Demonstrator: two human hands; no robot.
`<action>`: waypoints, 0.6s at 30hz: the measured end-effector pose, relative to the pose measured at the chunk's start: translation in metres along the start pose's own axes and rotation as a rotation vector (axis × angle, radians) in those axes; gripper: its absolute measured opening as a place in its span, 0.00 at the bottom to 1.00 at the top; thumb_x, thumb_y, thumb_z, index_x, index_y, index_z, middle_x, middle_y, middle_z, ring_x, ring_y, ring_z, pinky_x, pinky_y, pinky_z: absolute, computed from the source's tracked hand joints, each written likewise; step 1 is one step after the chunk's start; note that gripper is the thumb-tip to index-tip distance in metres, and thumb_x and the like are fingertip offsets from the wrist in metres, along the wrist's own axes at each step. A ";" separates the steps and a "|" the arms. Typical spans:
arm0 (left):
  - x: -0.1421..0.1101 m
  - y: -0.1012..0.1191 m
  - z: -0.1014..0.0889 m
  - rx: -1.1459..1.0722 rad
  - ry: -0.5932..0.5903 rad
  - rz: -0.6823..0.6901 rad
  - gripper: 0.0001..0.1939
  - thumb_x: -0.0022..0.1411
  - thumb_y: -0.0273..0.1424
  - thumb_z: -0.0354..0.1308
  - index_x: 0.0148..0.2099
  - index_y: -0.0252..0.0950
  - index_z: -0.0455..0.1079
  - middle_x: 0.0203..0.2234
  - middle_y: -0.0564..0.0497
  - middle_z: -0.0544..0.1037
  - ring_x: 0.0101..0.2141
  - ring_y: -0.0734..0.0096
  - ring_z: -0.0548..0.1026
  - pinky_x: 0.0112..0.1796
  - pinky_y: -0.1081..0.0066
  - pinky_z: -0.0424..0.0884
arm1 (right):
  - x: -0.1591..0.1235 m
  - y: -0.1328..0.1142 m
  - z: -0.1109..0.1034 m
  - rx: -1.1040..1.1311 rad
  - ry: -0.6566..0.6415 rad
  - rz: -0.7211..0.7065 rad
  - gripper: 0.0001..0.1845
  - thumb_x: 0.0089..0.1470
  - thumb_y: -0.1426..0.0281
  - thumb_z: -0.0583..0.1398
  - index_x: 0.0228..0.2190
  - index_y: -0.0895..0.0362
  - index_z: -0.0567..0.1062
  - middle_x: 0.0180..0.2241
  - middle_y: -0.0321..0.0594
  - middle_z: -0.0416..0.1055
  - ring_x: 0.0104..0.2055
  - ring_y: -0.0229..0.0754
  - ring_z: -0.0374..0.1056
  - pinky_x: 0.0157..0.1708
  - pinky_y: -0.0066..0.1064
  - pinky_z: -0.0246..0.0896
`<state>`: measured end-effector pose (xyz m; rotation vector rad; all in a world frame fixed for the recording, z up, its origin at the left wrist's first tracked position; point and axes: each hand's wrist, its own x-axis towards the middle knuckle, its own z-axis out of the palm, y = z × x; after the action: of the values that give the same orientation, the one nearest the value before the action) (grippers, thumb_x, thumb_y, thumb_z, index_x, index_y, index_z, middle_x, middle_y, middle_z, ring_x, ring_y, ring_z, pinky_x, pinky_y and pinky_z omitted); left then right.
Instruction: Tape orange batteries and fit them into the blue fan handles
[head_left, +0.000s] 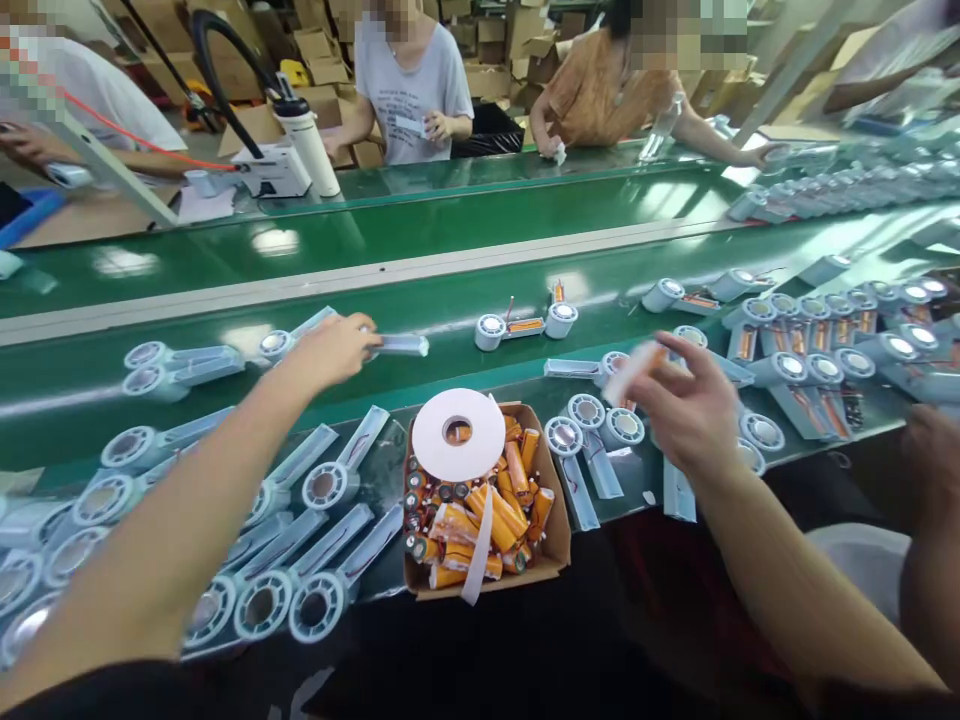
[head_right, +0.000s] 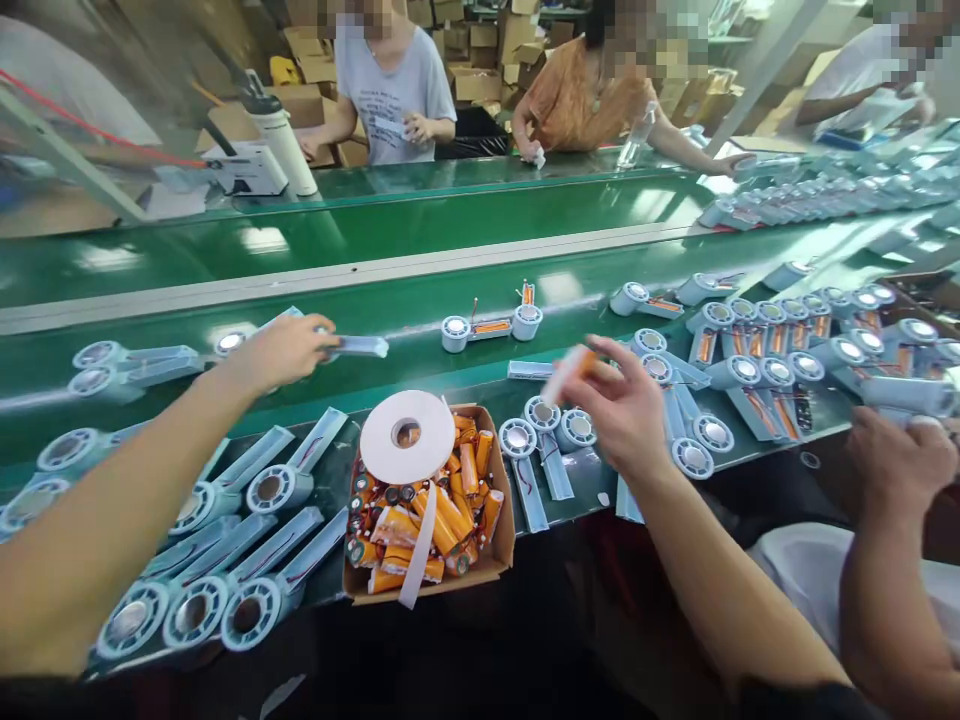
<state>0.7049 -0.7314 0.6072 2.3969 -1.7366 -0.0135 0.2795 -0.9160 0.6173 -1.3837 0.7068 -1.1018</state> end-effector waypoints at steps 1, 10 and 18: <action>0.026 0.013 0.008 -0.014 -0.052 0.018 0.13 0.68 0.27 0.55 0.41 0.33 0.83 0.52 0.49 0.82 0.49 0.64 0.78 0.62 0.58 0.69 | 0.018 0.005 0.022 -0.007 -0.089 -0.037 0.31 0.42 0.62 0.78 0.48 0.47 0.79 0.38 0.36 0.84 0.41 0.48 0.84 0.39 0.41 0.83; 0.101 0.050 0.033 -0.170 -0.355 -0.038 0.09 0.61 0.35 0.63 0.40 0.42 0.85 0.54 0.54 0.85 0.49 0.64 0.82 0.48 0.74 0.72 | 0.108 0.067 0.168 -0.728 -0.725 -0.194 0.16 0.63 0.68 0.68 0.52 0.55 0.80 0.42 0.42 0.85 0.45 0.46 0.82 0.50 0.37 0.75; 0.104 0.069 0.044 -0.192 -0.253 -0.187 0.14 0.64 0.36 0.59 0.45 0.46 0.86 0.51 0.52 0.86 0.52 0.56 0.81 0.48 0.68 0.73 | 0.099 0.068 0.198 -1.515 -1.028 -0.307 0.21 0.71 0.63 0.60 0.62 0.52 0.77 0.51 0.55 0.82 0.53 0.60 0.81 0.47 0.40 0.73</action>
<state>0.6680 -0.8564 0.5849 2.4885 -1.5154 -0.5045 0.5092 -0.9356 0.5946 -3.0247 0.4731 0.3099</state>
